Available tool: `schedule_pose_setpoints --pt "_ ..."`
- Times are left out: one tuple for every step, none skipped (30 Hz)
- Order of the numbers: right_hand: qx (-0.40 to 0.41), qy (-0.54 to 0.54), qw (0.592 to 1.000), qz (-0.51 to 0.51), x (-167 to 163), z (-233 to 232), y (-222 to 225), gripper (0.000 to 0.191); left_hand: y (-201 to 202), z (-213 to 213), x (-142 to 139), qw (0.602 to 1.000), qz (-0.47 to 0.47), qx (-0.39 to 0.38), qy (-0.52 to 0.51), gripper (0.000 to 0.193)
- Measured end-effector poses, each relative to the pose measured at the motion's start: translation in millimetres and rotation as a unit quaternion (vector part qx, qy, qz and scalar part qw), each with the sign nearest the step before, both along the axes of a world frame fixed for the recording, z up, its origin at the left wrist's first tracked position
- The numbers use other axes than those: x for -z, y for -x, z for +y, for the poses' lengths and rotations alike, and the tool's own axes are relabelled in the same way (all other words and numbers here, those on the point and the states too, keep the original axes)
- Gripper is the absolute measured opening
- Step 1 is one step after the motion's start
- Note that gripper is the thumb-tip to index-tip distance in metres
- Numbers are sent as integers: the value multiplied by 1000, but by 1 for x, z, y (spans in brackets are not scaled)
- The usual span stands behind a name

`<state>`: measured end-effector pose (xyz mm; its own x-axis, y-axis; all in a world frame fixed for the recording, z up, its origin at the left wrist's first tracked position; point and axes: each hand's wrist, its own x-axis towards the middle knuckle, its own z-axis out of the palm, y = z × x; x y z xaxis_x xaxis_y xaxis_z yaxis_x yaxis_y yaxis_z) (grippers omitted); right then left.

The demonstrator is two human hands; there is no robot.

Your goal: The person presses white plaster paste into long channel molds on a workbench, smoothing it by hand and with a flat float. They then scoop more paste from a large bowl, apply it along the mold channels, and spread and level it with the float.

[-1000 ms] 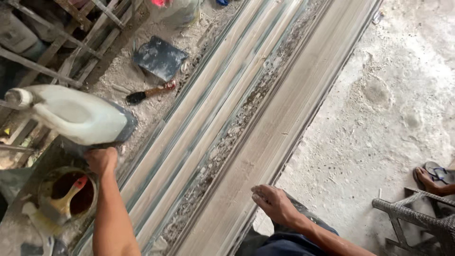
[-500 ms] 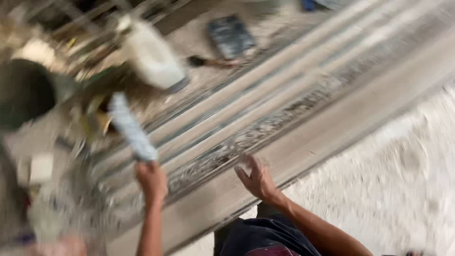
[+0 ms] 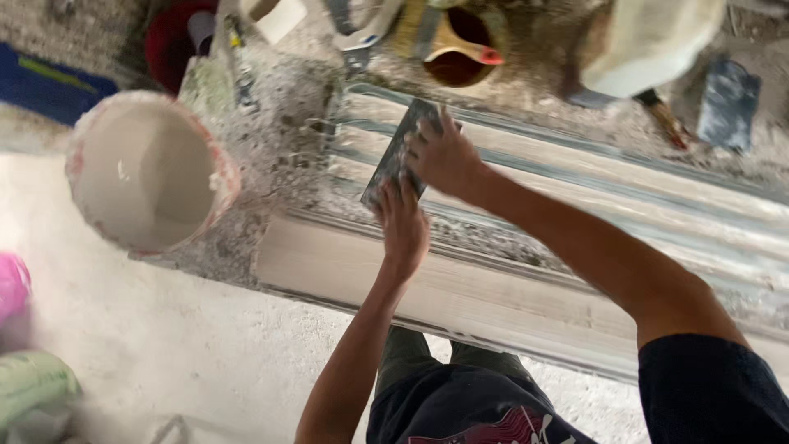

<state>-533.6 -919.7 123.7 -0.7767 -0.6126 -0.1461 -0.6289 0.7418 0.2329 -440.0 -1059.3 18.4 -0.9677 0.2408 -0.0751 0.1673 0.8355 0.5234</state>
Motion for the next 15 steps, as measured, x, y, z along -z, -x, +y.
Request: schedule_pose_setpoints --pt "-21 -1 1000 -13 6 -9 26 36 21 -2 5 1000 -14 -27 -7 74" --pt "-42 -3 999 -26 10 -16 47 38 39 -2 9 998 -28 -53 -16 73" --pt "-61 -6 997 -39 13 -26 67 40 56 -4 10 996 -41 -77 -25 71" --pt "-70 -27 996 -48 15 -34 83 39 70 -6 12 994 -61 -87 -25 72" --pt "-78 -50 994 -57 15 -42 97 39 83 -8 13 992 -83 -96 -27 73" --pt "-84 -71 992 -66 15 -49 109 38 94 -10 14 989 -104 -103 -28 74" --pt "-89 -75 991 -61 13 -56 120 39 103 -11 14 987 -113 -108 -33 76" --pt "-93 -77 991 -56 11 -63 128 39 111 -13 13 985 -123 -112 -37 78" --pt "-97 -79 991 -53 10 -68 134 39 118 -16 13 984 -132 -115 -40 80" --pt "-93 -83 990 -62 11 -71 139 43 125 -17 13 983 -142 -114 -34 82" --pt "-87 -87 990 -70 11 -74 143 48 131 -19 14 982 -150 -112 -27 83" --pt "-80 -93 989 -77 10 -75 146 53 137 -22 14 981 -158 -109 -21 84" --pt "-77 -98 988 -89 10 -76 149 52 143 -24 15 978 -174 -110 -29 85" --pt "-74 -102 987 -102 10 -77 152 52 148 -27 15 975 -191 -110 -35 86" --pt "-71 -107 985 -114 11 -77 154 52 152 -30 16 971 -208 -111 -42 87"
